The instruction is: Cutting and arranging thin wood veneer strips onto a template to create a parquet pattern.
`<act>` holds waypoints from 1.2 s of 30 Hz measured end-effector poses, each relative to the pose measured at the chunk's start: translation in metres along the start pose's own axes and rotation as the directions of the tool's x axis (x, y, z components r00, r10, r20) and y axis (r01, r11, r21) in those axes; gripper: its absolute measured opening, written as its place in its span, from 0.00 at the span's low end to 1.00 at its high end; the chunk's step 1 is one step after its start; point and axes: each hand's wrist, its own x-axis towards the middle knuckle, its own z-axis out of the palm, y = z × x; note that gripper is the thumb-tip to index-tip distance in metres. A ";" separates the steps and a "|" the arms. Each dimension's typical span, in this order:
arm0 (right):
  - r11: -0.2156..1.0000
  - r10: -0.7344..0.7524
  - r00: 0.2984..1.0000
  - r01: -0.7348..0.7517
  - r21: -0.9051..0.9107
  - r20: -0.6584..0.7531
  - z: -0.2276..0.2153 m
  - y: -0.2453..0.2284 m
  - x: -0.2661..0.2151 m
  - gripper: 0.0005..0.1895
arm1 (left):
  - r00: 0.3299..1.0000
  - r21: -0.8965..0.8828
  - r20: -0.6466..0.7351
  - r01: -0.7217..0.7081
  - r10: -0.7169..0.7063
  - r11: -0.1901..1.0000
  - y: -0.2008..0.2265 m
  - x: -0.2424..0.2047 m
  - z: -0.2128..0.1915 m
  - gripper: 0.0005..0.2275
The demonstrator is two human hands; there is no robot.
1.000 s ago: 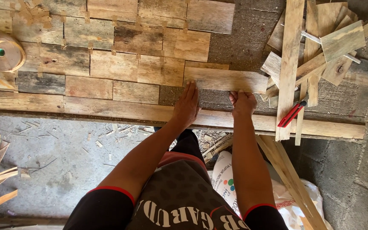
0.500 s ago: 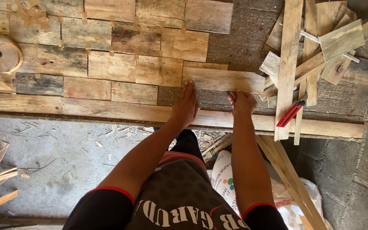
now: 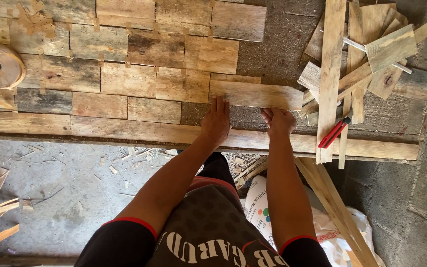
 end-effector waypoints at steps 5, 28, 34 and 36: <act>1.000 -0.006 0.997 0.006 -0.007 0.080 -0.008 0.000 0.000 0.04 | 1.000 0.027 0.005 -0.011 0.010 1.000 0.005 -0.002 -0.018 0.34; 0.360 -0.521 0.831 0.006 -0.933 -0.195 -0.198 -0.050 0.078 0.31 | 0.998 0.257 0.059 -0.019 0.004 0.966 0.016 0.016 -0.017 0.22; 0.377 -0.496 0.851 0.035 -0.926 -0.170 -0.227 -0.046 0.117 0.21 | 0.997 0.299 -0.064 -0.020 0.041 0.954 0.013 0.017 -0.013 0.21; 0.322 -0.531 0.842 0.092 -0.942 -0.099 -0.217 -0.059 0.090 0.28 | 0.999 0.292 0.009 -0.037 0.036 0.956 0.013 0.019 -0.018 0.21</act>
